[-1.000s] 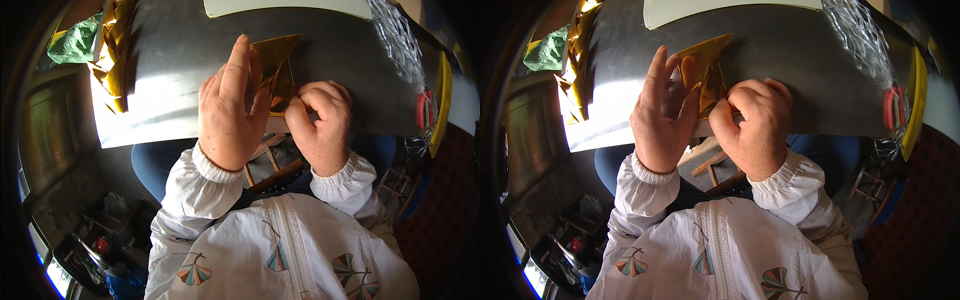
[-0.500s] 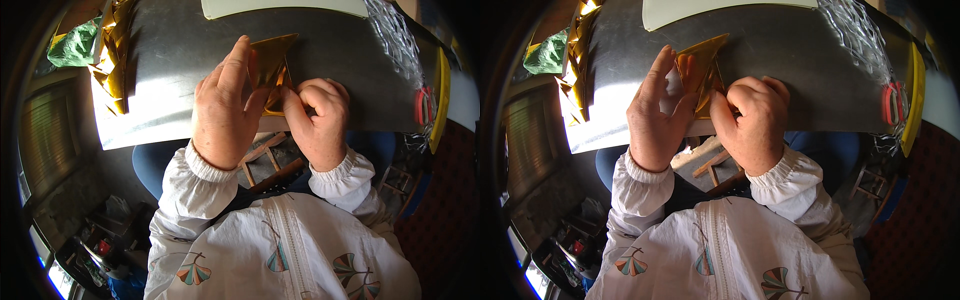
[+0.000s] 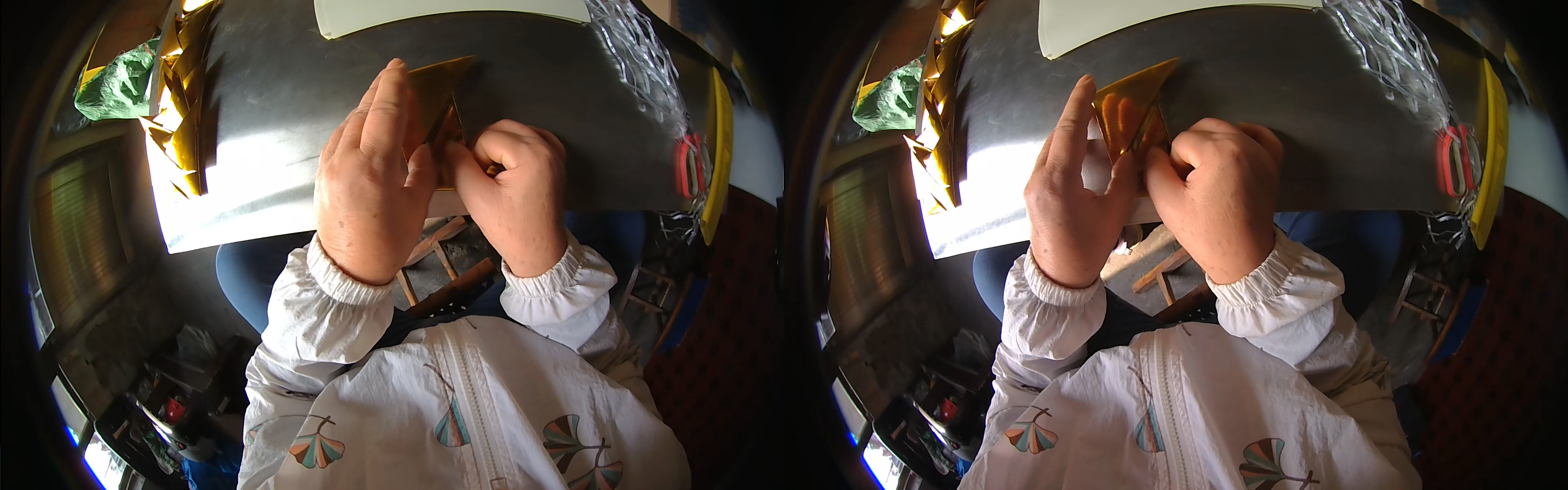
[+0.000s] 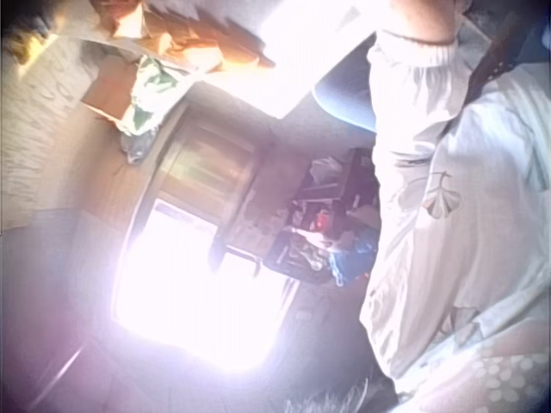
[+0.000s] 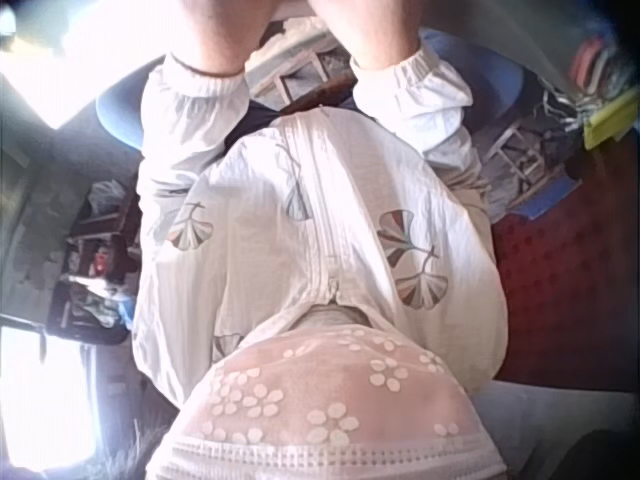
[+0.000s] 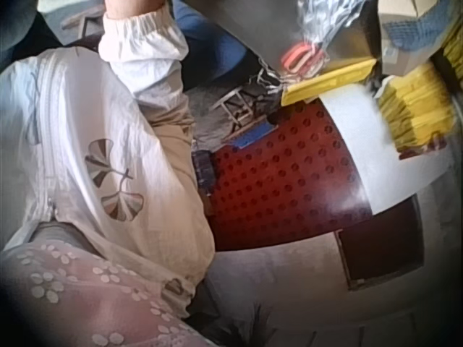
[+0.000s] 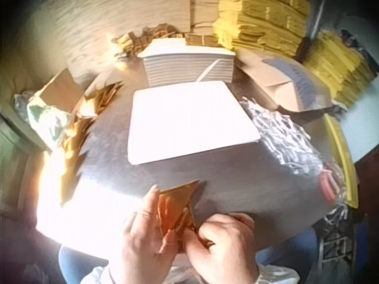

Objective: The person folds a gold-colored sheet of paper by hand into a triangular origami shape, pressing creases and tucking flaps. They place the finished piece aside and repeat the process with another sheet.

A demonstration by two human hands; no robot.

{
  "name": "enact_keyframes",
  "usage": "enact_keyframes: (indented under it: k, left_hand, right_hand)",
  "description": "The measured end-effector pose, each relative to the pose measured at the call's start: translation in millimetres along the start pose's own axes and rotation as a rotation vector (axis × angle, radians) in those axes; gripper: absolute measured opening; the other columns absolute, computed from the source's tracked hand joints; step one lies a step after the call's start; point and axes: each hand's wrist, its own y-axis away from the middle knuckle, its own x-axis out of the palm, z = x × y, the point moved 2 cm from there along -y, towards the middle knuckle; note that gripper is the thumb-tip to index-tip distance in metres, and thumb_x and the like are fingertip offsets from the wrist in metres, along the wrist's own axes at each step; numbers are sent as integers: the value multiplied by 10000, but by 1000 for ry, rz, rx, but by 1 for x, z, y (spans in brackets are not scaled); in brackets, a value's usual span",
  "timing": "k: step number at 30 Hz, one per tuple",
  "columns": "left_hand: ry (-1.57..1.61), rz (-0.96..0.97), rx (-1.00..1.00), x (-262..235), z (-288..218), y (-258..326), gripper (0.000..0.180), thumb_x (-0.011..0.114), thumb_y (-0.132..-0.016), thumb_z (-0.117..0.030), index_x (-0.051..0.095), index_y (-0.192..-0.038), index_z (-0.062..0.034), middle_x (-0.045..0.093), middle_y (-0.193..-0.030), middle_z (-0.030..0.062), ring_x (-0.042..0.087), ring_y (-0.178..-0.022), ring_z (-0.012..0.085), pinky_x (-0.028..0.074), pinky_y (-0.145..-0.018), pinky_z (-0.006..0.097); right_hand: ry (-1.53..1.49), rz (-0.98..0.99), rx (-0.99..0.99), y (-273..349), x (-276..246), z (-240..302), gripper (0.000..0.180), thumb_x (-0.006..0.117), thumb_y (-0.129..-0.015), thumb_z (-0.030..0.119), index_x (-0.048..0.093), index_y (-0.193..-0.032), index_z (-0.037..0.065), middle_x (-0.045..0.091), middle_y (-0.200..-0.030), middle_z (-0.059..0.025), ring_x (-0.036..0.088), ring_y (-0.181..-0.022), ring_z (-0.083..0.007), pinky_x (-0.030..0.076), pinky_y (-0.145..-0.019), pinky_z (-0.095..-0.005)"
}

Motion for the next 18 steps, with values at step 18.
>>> enact_keyframes:
  k: [18]
  left_hand:
    - [-118, -55, 98, 1, -3, -5, 625, 697, -768, -27, 490, -1355, 29, 564, -1331, 232, 651, -1045, 382, 546, -852, 410]
  right_hand:
    - [-24, -48, -40, -1, 1, 1, 262, 737, -697, 110, 540, -537, 45, 545, -564, -70, 555, -542, -267, 405, -623, -399]
